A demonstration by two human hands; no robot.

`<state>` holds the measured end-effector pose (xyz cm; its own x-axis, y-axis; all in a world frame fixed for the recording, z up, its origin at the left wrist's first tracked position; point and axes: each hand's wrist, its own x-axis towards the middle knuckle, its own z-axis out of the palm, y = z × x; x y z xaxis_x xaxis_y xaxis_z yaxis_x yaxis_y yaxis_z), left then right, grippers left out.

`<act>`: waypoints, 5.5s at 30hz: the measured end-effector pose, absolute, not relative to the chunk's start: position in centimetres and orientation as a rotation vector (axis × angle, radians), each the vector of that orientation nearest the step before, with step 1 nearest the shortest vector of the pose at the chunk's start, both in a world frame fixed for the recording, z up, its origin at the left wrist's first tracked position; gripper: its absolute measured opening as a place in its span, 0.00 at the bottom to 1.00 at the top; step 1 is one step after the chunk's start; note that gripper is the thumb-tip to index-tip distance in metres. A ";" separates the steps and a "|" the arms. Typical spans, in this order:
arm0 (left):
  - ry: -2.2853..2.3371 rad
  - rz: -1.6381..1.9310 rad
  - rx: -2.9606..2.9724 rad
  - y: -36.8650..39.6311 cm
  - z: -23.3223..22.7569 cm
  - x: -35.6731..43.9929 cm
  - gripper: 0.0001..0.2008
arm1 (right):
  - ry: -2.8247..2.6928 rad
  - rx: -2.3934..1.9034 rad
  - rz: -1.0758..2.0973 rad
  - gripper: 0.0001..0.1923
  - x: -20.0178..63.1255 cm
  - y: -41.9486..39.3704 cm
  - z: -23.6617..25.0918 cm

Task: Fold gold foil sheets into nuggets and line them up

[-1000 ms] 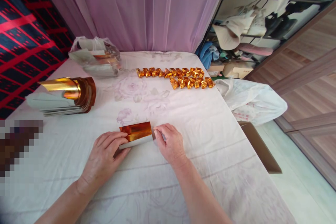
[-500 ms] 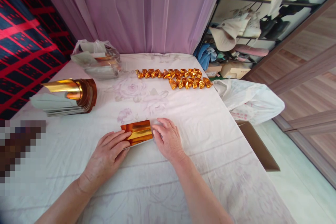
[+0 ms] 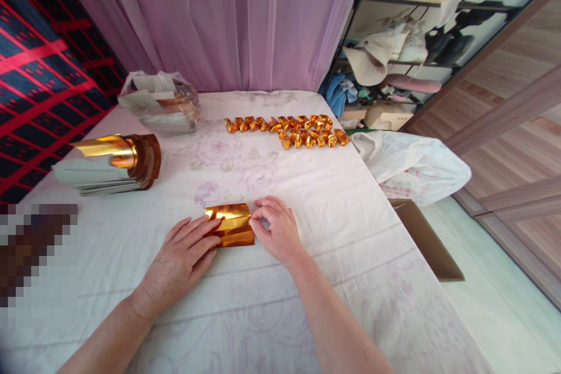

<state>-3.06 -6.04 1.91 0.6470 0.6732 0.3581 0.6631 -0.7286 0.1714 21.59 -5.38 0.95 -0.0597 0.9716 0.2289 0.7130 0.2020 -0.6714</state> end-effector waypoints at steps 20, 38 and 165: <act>1.305 0.791 2.689 -8.3 3.4 -0.1 0.21 | -1.648 -1.169 0.284 0.05 18.7 -6.7 2.5; 1.373 1.156 1.757 -8.5 3.2 0.0 0.12 | -2.007 -0.953 0.021 0.11 17.1 -8.4 3.6; 1.173 0.468 2.595 -7.0 1.5 -2.5 0.16 | -2.322 -1.398 0.771 0.11 23.6 -6.1 4.2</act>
